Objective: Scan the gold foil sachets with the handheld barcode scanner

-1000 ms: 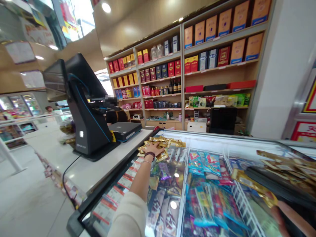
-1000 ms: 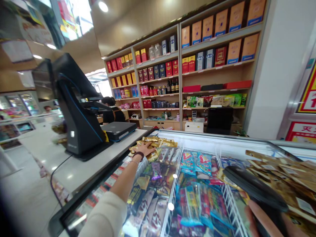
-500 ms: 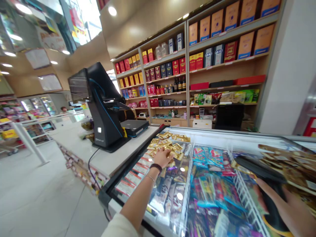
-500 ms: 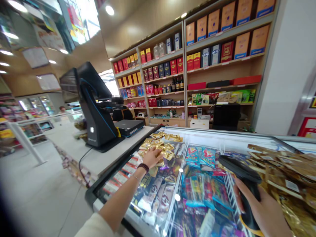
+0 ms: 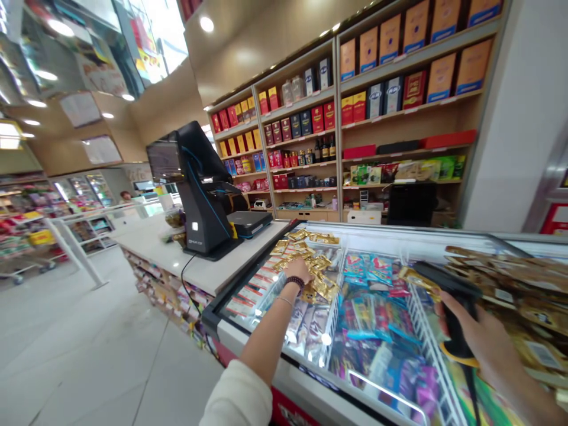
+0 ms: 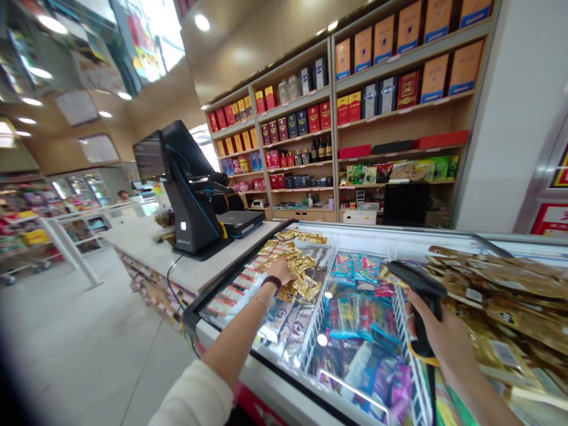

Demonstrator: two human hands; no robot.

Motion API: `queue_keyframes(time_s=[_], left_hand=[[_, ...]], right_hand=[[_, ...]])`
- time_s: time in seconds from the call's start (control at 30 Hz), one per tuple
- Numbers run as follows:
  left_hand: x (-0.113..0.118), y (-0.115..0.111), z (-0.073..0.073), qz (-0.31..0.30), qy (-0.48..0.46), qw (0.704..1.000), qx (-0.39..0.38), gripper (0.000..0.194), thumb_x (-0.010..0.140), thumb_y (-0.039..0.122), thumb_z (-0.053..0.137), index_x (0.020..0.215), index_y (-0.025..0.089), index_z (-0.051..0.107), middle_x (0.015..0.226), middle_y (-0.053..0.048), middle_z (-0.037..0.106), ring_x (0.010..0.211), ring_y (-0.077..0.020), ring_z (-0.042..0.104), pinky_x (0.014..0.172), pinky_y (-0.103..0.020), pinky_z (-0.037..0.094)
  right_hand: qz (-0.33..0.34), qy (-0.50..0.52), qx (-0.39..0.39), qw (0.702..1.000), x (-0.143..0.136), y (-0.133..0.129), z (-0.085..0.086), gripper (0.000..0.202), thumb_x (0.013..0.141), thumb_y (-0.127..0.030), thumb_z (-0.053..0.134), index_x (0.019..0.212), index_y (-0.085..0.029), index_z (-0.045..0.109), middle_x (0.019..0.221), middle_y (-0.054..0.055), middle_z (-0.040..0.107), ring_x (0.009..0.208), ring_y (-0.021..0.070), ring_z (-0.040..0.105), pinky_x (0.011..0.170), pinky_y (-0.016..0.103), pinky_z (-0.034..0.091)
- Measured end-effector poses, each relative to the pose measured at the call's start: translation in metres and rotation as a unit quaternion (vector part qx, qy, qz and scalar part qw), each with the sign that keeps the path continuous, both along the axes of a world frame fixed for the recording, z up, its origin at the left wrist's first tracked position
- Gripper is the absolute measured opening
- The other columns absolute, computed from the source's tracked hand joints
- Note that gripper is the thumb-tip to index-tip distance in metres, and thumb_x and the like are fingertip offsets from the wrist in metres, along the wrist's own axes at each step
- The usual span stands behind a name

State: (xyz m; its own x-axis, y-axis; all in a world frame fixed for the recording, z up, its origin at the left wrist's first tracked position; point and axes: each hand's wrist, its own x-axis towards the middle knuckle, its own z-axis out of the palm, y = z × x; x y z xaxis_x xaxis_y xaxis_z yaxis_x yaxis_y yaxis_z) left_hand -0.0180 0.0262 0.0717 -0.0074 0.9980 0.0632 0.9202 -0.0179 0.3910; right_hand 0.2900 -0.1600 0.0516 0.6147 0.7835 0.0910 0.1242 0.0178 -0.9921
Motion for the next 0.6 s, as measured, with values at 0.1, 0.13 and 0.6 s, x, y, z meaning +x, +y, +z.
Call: queue_keyframes(time_s=[0.1, 0.13, 0.6], left_hand=[[-0.006, -0.004, -0.003, -0.032, -0.021, 0.999, -0.015, 0.022, 0.074, 0.029, 0.091, 0.088, 0.018, 0.079, 0.103, -0.014, 0.083, 0.109, -0.0338, 0.076, 0.092, -0.034, 0.054], [-0.006, -0.007, -0.006, -0.038, -0.029, 0.999, -0.012, 0.019, 0.076, 0.032, 0.09, 0.081, 0.018, 0.079, 0.096, -0.011, 0.082, 0.103, -0.0316, 0.077, 0.087, -0.032, 0.054], [0.025, -0.005, -0.04, 0.019, -0.254, 0.917, 0.308, 0.016, 0.096, 0.02, 0.064, 0.102, 0.02, 0.08, 0.119, -0.015, 0.079, 0.119, -0.0317, 0.069, 0.11, -0.046, 0.048]], right_hand=[[0.049, -0.02, -0.008, 0.999, -0.001, -0.001, 0.0, 0.052, 0.069, -0.075, 0.069, 0.06, -0.025, 0.059, 0.042, 0.004, 0.058, 0.039, 0.0176, 0.051, 0.042, 0.031, 0.041], [0.062, -0.035, -0.005, 0.997, -0.001, 0.0, 0.0, 0.053, 0.07, -0.076, 0.068, 0.059, -0.025, 0.059, 0.042, 0.004, 0.059, 0.039, 0.0176, 0.052, 0.043, 0.032, 0.042], [0.083, -0.1, 0.03, 0.991, 0.001, 0.007, -0.018, 0.058, 0.082, -0.081, 0.059, 0.065, -0.026, 0.06, 0.044, 0.001, 0.058, 0.04, 0.019, 0.052, 0.049, 0.035, 0.042]])
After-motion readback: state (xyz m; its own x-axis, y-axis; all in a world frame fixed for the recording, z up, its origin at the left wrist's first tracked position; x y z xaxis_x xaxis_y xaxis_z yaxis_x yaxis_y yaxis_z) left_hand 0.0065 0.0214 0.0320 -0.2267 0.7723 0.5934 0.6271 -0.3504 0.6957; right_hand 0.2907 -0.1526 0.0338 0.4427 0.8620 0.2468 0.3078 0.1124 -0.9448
